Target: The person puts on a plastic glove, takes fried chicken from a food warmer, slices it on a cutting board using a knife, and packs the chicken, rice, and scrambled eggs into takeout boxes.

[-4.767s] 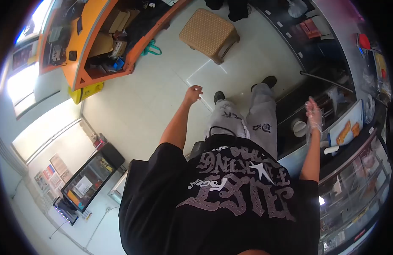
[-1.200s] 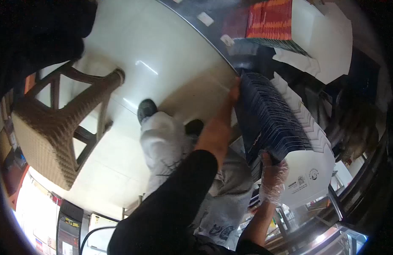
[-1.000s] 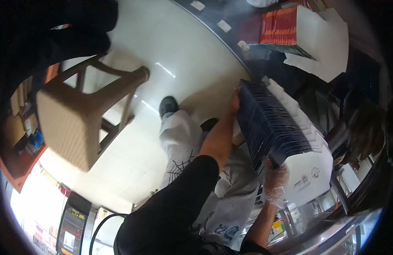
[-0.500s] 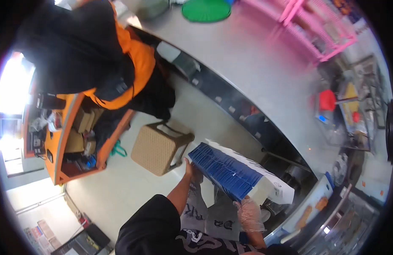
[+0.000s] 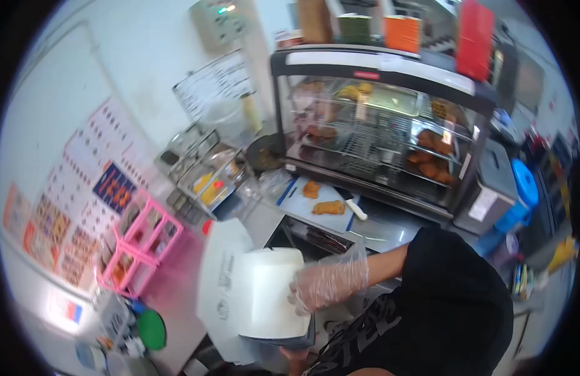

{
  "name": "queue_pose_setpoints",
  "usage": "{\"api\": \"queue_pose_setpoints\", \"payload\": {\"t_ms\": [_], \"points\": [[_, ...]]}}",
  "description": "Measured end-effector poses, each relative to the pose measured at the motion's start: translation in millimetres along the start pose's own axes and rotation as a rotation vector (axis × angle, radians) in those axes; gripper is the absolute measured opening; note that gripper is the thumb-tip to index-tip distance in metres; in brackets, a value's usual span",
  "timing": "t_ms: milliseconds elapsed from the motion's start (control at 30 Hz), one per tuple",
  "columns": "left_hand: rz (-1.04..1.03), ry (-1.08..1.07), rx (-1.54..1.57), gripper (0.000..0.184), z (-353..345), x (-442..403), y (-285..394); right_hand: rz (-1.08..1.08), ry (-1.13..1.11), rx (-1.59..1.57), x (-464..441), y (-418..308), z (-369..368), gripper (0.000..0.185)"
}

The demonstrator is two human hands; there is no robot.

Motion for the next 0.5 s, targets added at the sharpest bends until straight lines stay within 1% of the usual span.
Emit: {"api": "queue_pose_setpoints", "payload": {"t_ms": [33,100,133,167,200,233,267,300,333,367,400,433,467,500], "points": [[-0.046,-0.056,-0.008,0.085,-36,-11,-4,-0.047,0.138,0.062,22,4,34,0.009],[0.056,-0.107,0.106,0.087,-52,-53,-19,-0.179,0.331,0.147,62,7,86,0.013],[0.036,-0.265,0.120,0.086,-71,-60,-13,-0.201,0.389,0.277,58,-13,116,0.017],[0.024,-0.391,0.121,0.084,-95,-77,-12,-0.280,0.458,0.367,73,-15,145,0.018],[0.075,-0.392,0.150,0.082,-118,-95,-11,-0.343,0.487,0.438,87,-13,167,0.022],[0.124,-0.395,0.183,0.079,-146,-114,-12,-0.358,0.555,0.508,101,-14,189,0.022],[0.191,-0.428,0.325,0.073,-174,-134,-15,-0.400,0.543,0.546,117,-15,214,0.022],[0.256,-0.455,0.472,0.068,-206,-153,-16,-0.431,0.552,0.489,134,-8,233,0.026],[0.284,-0.649,0.505,0.061,-267,-149,-10,-0.522,0.609,0.462,151,-4,251,0.034],[0.306,-0.836,0.542,0.054,-323,-141,-1,-0.468,0.713,0.587,163,-13,276,0.029],[0.312,-0.900,0.511,0.049,-345,-160,-3,-0.462,0.797,0.609,177,-13,295,0.037],[0.315,-0.965,0.483,0.043,-367,-179,-7,-0.494,0.823,0.612,193,-12,313,0.049],[0.180,-0.867,0.273,0.041,-399,-186,-6,-0.525,0.848,0.614,210,-10,331,0.061],[0.048,-0.763,0.068,0.039,-435,-184,-4,-0.603,0.838,0.660,228,-11,346,0.060]]}}
Point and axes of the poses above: each hand's wrist, its own x-axis away from the middle knuckle, its own z-axis out of the back of the hand, y = z × x, the point moved 7 cm from there along -x, towards the middle knuckle, and after that the axes turned 2 degrees about x, right-handed, at the moved point
